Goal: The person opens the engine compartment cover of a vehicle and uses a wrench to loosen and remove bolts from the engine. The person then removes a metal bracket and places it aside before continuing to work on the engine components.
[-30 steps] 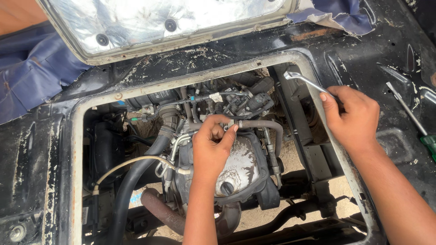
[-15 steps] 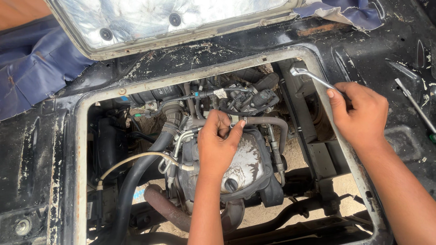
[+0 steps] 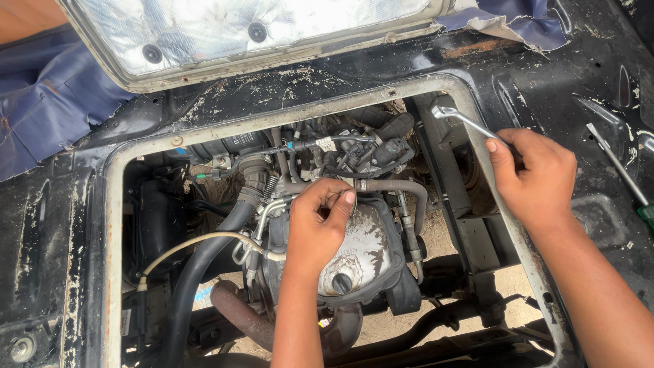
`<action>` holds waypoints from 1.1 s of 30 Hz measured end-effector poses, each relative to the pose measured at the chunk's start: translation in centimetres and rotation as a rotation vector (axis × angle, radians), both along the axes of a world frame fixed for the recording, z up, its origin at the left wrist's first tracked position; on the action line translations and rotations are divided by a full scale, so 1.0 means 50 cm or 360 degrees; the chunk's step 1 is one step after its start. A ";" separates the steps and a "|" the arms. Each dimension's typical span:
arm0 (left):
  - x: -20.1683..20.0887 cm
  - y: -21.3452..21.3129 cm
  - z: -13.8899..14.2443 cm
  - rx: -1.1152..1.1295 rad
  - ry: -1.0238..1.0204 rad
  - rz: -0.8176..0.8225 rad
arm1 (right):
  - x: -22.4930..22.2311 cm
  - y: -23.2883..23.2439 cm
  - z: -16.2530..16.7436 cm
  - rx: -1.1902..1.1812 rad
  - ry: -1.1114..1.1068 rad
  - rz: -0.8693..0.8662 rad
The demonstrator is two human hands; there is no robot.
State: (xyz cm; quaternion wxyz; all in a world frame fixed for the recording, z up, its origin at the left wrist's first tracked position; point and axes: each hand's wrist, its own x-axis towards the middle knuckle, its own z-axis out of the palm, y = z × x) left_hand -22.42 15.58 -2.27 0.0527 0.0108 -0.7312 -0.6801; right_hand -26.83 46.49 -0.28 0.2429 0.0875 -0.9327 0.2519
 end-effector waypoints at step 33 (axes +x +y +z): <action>-0.007 -0.008 -0.031 -0.0003 -0.0097 0.0214 | -0.001 0.003 -0.003 -0.0020 -0.0025 -0.0008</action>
